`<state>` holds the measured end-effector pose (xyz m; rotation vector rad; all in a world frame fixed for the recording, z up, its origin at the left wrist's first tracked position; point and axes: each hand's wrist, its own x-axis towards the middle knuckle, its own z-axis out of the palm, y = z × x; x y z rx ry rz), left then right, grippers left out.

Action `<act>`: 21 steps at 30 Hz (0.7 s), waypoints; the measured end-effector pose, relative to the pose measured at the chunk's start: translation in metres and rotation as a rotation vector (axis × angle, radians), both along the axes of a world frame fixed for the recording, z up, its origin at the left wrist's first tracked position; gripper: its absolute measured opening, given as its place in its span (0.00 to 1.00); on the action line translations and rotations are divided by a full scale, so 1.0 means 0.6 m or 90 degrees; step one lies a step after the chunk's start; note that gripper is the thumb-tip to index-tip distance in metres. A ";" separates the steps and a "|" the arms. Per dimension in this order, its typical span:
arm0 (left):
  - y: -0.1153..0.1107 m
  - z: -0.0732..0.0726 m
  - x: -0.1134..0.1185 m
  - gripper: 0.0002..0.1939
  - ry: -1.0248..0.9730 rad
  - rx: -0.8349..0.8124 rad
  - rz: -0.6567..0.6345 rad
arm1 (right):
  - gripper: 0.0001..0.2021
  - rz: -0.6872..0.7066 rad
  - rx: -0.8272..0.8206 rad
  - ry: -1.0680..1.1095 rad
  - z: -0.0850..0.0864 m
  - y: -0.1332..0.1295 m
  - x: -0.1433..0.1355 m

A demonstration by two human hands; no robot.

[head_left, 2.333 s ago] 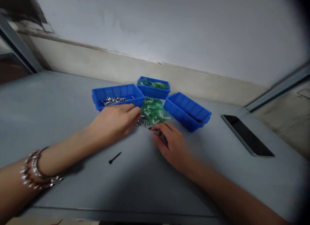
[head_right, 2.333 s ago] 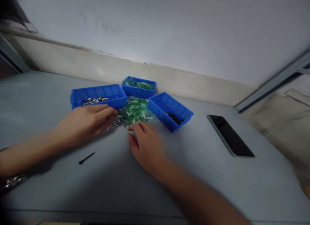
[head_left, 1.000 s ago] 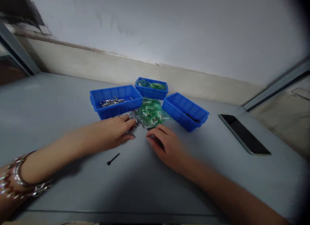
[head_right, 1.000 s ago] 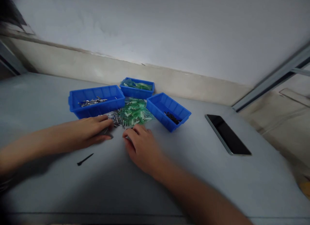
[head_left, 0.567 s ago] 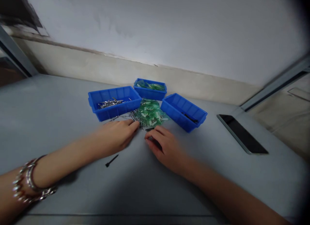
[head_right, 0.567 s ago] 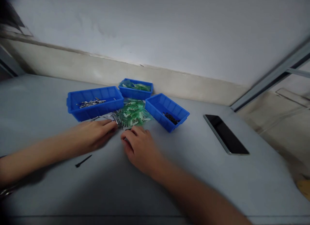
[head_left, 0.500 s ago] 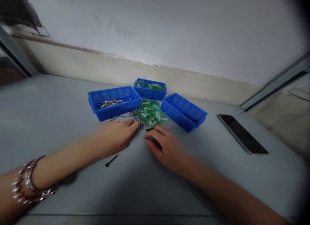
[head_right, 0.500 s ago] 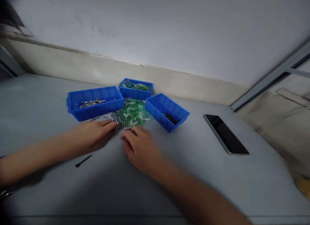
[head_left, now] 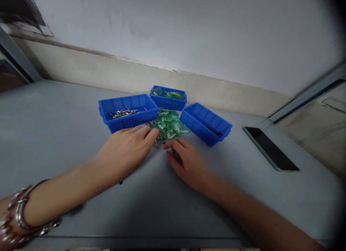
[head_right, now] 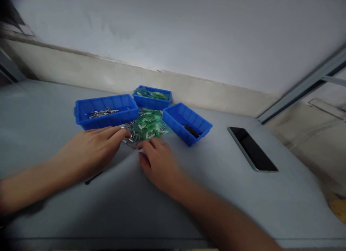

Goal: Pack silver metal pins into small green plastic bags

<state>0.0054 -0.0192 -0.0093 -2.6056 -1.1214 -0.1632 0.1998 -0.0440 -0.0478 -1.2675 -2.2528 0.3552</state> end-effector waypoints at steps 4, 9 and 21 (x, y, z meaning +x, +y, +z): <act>-0.002 -0.011 -0.004 0.14 -0.163 0.014 -0.044 | 0.09 -0.020 0.015 0.043 0.000 0.001 -0.002; -0.004 -0.019 -0.006 0.14 -0.237 -0.080 -0.147 | 0.12 0.031 0.051 0.073 -0.001 0.001 -0.006; 0.001 -0.027 -0.006 0.11 -0.207 -0.018 -0.226 | 0.15 0.055 0.085 0.089 -0.002 -0.001 -0.006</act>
